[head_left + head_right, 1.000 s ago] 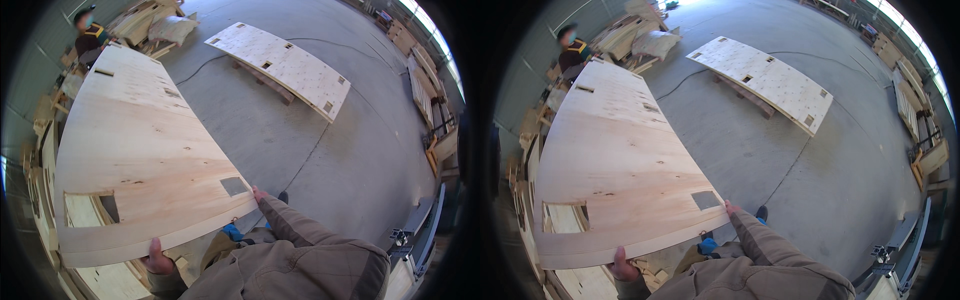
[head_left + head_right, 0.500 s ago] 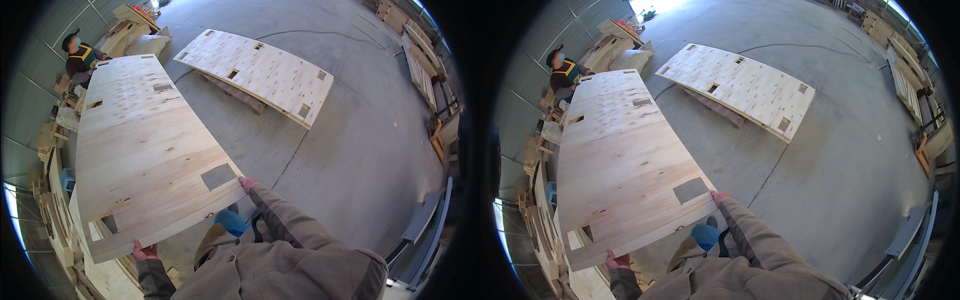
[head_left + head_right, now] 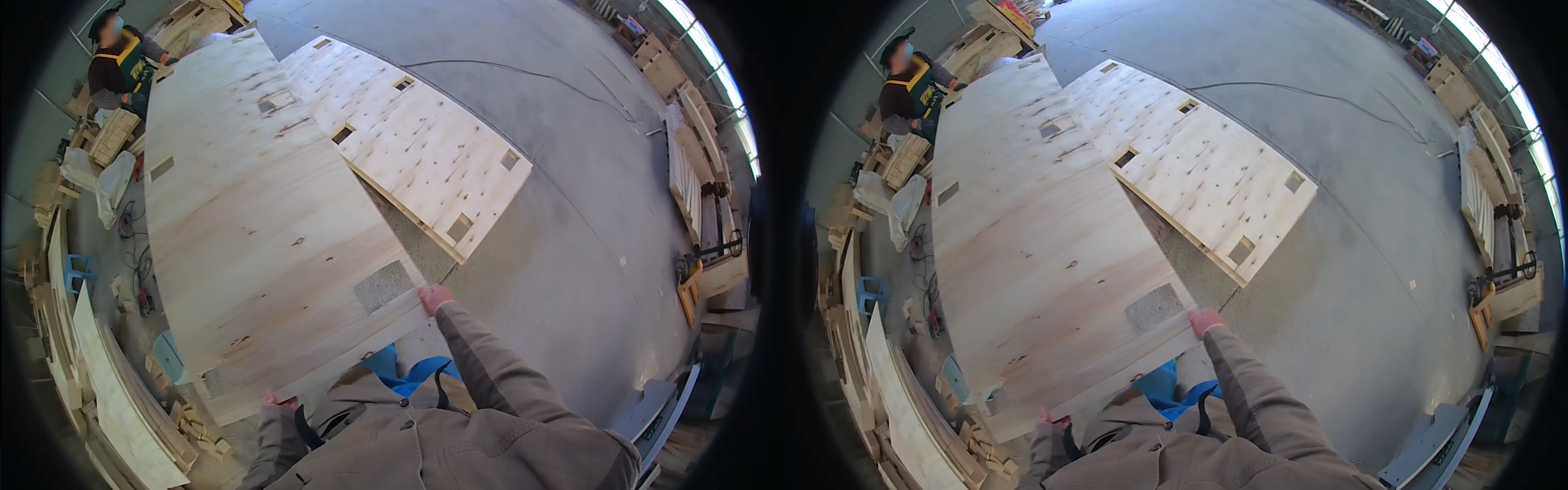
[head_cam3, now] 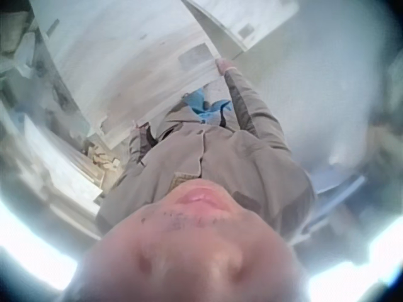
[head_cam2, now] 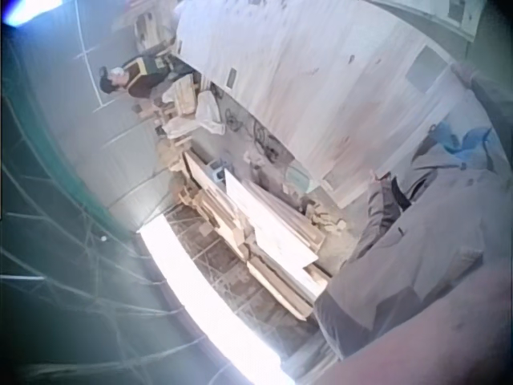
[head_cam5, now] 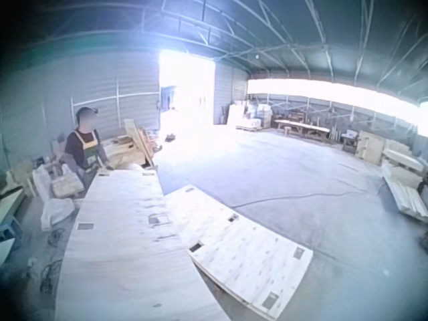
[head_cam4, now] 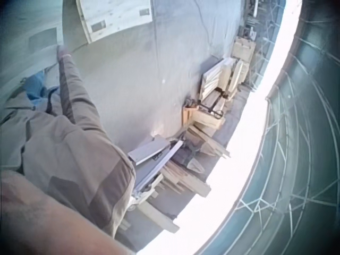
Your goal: The person carries a large wooden panel, places it on supports, and marks it with a pencil. They then hold the panel steady while a coworker uses a power drill to fasten it. The person adjusts the panel position as needed during the drilling process.
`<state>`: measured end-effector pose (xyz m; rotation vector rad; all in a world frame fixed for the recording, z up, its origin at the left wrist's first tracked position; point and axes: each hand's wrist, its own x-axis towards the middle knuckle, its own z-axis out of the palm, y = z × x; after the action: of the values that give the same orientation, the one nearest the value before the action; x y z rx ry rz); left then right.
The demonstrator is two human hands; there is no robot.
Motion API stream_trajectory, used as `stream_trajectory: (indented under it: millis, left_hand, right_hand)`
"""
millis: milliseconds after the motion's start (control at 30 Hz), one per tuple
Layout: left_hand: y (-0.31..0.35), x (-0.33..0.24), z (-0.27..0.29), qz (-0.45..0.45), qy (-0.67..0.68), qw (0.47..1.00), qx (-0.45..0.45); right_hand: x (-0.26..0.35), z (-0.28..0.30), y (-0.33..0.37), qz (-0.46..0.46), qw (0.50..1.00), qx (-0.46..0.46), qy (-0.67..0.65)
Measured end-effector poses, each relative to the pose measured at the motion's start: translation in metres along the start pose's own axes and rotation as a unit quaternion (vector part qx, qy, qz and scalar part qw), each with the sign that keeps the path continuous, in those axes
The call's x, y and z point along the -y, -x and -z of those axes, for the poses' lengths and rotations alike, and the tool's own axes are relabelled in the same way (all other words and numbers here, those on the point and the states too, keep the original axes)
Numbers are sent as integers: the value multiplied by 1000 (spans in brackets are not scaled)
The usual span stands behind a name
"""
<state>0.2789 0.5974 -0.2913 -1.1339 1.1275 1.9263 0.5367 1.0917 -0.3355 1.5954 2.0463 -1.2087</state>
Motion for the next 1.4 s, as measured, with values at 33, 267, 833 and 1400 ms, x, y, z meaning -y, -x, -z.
stream_trajectory:
  millis: [33, 267, 833, 1400]
  left_hand:
    - [0, 21, -14, 4, 9, 1000, 2]
    - [-14, 187, -114, 4, 26, 999, -29]
    - [26, 622, -475, 160, -35, 983, 81]
    - [0, 563, -304, 49, -574, 817, -27]
  right_hand:
    - [-10, 23, -14, -6, 1000, -8, -6]
    - [-81, 168, -121, -19, 999, -6, 33]
    - [-282, 608, -410, 83, 976, -156, 130]
    - [-525, 355, -241, -102, 957, 161, 218]
